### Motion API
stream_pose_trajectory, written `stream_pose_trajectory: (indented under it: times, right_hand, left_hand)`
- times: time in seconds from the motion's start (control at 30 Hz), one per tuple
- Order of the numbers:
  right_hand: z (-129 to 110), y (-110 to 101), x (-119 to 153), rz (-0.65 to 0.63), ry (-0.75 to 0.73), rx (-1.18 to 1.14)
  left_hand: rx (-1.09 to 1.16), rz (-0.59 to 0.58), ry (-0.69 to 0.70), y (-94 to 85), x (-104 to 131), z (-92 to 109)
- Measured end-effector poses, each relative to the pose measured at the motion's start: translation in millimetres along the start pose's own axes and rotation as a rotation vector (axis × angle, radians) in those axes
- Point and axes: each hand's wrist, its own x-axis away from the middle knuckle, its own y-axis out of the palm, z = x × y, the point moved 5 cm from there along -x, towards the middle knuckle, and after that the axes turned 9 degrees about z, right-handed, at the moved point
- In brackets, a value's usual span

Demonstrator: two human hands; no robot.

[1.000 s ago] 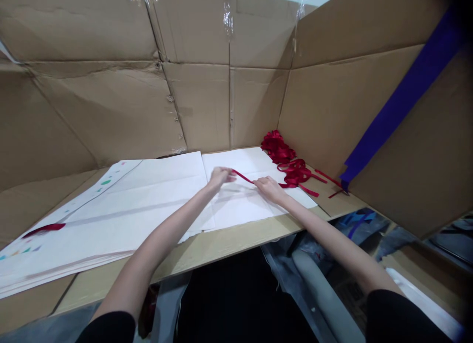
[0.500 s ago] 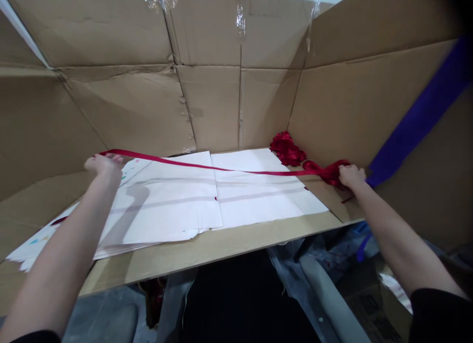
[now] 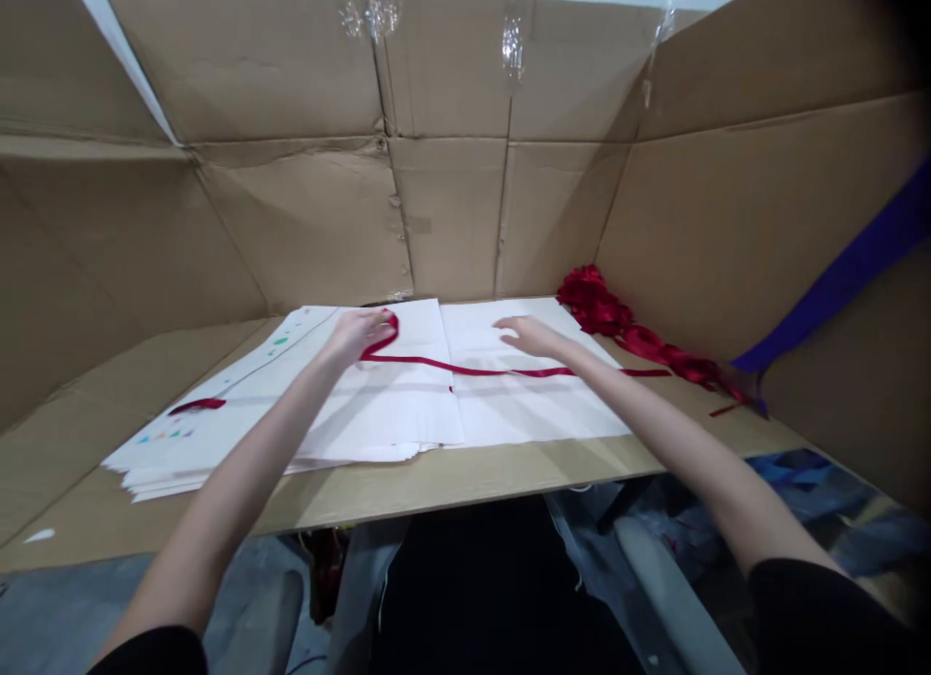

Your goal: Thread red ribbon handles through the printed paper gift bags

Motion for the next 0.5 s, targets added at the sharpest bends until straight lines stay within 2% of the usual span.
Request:
stream_pose_trajectory:
  times: [0.03, 0.1, 0.2, 0.27, 0.33, 0.5]
  right_hand:
    - [-31.2, 5.9, -9.5, 0.031, -0.085, -0.161]
    - [-79.4, 16.1, -23.2, 0.037, -0.181, -0.507]
    - [-114.7, 28.4, -36.3, -0.021, -0.187, -0.899]
    - [-118.7, 33.9, -40.7, -0.056, -0.141, -0.999]
    - [-114.2, 36.9, -39.9, -0.101, -0.083, -1.006]
    - [-84.9, 31.9, -12.9, -0.290, -0.020, -0.904]
  left_hand:
    - [-0.043, -0.130, -0.012, 14.1, 10.1, -5.0]
    - [-0.061, -0.287, -0.002, 32.4, 26.8, -8.9]
    - [-0.059, -0.366, -0.009, 41.7, 40.0, -7.0]
    - [-0.067, -0.355, -0.018, 39.6, 42.4, -3.6]
    - [-0.075, -0.322, -0.027, 34.2, 42.4, -0.9]
    - [0.017, -0.194, -0.050, 17.0, 34.0, -2.6]
